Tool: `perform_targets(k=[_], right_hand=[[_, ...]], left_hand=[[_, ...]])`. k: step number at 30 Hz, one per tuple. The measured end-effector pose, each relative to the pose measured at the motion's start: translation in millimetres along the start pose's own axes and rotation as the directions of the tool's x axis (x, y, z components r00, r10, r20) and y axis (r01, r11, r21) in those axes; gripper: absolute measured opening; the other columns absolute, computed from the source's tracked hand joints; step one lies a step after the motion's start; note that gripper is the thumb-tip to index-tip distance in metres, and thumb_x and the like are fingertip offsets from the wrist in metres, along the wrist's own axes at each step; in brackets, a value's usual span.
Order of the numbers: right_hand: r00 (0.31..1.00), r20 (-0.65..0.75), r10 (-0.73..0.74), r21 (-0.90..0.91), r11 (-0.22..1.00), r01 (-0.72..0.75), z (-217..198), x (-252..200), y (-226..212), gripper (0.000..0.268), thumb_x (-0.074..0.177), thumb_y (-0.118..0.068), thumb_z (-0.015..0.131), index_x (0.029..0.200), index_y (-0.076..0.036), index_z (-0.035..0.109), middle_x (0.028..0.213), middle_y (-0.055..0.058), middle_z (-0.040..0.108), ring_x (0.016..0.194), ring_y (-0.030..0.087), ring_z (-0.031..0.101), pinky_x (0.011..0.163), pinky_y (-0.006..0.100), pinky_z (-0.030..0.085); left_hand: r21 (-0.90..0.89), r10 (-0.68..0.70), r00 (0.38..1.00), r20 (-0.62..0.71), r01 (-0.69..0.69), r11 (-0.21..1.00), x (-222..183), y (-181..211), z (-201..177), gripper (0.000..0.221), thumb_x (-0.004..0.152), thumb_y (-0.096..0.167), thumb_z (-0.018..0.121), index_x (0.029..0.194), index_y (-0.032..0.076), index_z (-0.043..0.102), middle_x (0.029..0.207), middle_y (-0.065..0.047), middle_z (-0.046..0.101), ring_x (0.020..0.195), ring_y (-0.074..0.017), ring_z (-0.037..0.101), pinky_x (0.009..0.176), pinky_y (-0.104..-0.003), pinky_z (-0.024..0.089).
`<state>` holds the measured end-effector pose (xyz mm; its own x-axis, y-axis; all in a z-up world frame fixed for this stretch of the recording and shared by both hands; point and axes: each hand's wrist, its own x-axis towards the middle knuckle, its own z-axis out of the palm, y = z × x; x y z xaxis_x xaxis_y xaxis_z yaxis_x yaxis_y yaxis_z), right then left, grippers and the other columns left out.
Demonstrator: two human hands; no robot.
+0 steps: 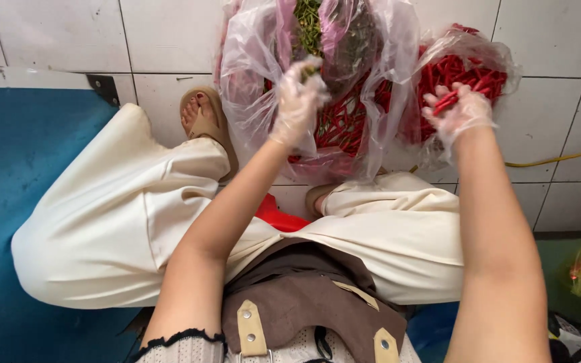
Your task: Trimming the stems off red chilies using a small tool and sorting them into bags while sitting on the floor
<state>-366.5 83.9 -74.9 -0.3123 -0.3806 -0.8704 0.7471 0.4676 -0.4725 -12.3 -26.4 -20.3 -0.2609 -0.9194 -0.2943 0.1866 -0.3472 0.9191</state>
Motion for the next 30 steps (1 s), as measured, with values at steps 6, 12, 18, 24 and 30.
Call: perform_targets(k=[6,12,18,24,30], right_hand=[[0.989,-0.073,-0.127,-0.209,0.972,0.110,-24,38,0,0.102,0.104,-0.027,0.077,0.162,-0.020,-0.006,0.167,0.031,0.002,0.147,0.064,0.012,0.110,0.081,0.024],[0.854,0.214,-0.475,-0.737,0.495,0.460,96,-33,57,0.029,0.089,0.009,0.056,0.091,-0.017,0.068,0.088,-0.002,0.070,0.074,0.004,0.067,0.068,0.015,0.066],[0.613,0.659,0.435,-0.269,-0.625,0.732,89,136,296,0.030,0.101,-0.024,0.053,0.116,-0.012,0.075,0.102,0.010,0.075,0.087,0.028,0.069,0.086,0.039,0.057],[0.735,0.674,0.071,-0.613,0.608,0.504,107,89,428,0.108,0.067,-0.008,0.090,0.157,-0.015,0.032,0.159,0.007,0.040,0.139,0.025,0.046,0.122,0.035,0.034],[0.911,0.412,0.029,-0.909,0.089,0.408,83,24,265,0.041,0.076,-0.028,0.071,0.103,0.001,0.077,0.088,0.015,0.076,0.072,0.028,0.069,0.069,0.039,0.057]], left_hand=[[0.366,-0.305,0.949,-0.080,0.313,0.876,73,-5,-14,0.109,0.082,0.056,0.068,0.159,0.003,0.013,0.167,-0.023,0.021,0.153,-0.0373,0.022,0.125,-0.046,0.024],[0.602,0.292,0.956,0.030,-0.250,0.758,59,-6,-27,0.032,0.092,0.022,0.064,0.111,-0.003,0.073,0.109,-0.018,0.076,0.098,-0.0284,0.075,0.088,-0.035,0.060],[0.147,0.076,0.997,-0.015,-0.072,0.986,30,8,-34,0.024,0.096,0.013,0.063,0.118,0.006,0.071,0.113,-0.012,0.059,0.092,-0.0212,0.070,0.077,-0.029,0.069],[-0.183,-0.005,0.999,0.043,0.013,0.983,25,25,-34,0.018,0.097,0.007,0.065,0.110,-0.005,0.068,0.088,-0.011,0.066,0.070,-0.0153,0.062,0.058,-0.025,0.053],[0.012,-0.023,0.998,0.063,0.022,1.000,18,29,-20,0.027,0.093,0.020,0.064,0.106,-0.003,0.072,0.082,-0.005,0.067,0.065,-0.0109,0.064,0.060,-0.023,0.056]])
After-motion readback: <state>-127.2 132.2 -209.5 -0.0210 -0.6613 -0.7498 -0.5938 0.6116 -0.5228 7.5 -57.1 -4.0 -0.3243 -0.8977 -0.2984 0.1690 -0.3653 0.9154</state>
